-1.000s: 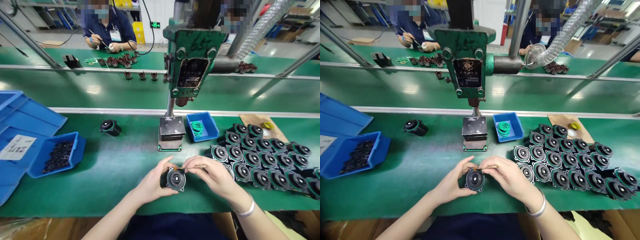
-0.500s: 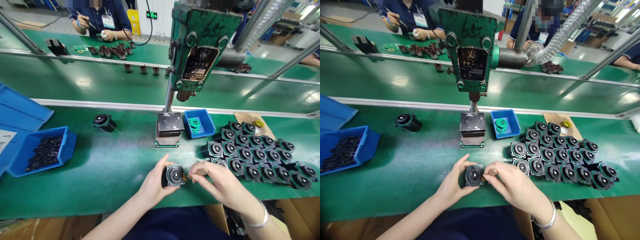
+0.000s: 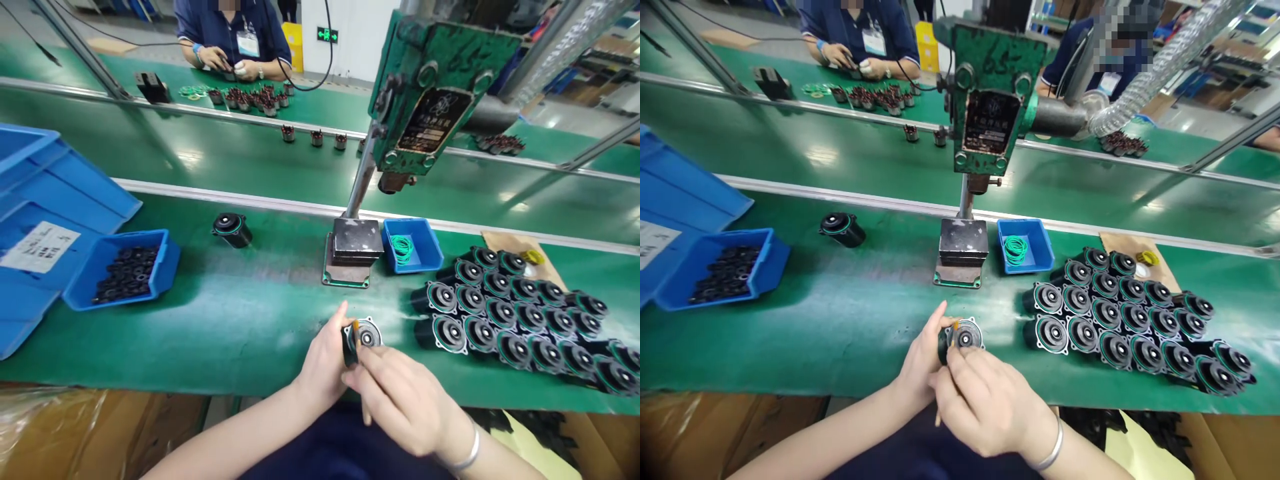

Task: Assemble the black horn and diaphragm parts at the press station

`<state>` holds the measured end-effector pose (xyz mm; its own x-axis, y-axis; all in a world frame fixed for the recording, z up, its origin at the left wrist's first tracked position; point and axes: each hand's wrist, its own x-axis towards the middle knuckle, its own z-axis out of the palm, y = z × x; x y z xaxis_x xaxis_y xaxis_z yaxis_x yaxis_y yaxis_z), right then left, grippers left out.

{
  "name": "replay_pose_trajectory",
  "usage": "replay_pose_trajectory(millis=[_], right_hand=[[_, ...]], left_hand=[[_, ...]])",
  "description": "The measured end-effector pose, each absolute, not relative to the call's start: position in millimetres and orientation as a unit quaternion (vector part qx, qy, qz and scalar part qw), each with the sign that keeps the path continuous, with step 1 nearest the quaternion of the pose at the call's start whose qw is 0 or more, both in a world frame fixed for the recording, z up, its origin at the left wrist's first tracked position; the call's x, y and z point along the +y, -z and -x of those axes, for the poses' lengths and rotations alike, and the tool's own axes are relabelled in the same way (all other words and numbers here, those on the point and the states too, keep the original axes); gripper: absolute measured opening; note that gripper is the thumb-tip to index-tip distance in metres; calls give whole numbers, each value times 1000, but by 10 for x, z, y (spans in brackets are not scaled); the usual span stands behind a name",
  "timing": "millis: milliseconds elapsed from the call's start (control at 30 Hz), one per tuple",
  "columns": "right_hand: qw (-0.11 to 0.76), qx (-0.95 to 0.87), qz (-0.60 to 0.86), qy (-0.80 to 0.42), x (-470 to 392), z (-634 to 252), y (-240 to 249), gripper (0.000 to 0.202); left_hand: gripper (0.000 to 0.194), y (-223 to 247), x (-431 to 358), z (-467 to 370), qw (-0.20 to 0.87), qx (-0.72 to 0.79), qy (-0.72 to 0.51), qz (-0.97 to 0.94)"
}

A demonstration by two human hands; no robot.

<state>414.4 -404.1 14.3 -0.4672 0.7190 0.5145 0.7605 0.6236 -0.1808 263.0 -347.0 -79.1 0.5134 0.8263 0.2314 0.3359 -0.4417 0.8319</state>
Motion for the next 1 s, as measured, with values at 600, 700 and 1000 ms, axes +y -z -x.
replay_pose_trajectory(millis=[600,700,1000], right_hand=[[100,-937,318,108,-4232,-4278,-316,29],[108,-928,332,132,-4154,-4373,-357,30],[201,-884,408,109,-4369,-4926,-96,35]], left_hand=[[106,642,-3240,-2560,449,307,-258,-799],[92,519,-3079,-2389,434,289,-202,-829],[52,234,-2088,-1252,157,389,-171,-891]])
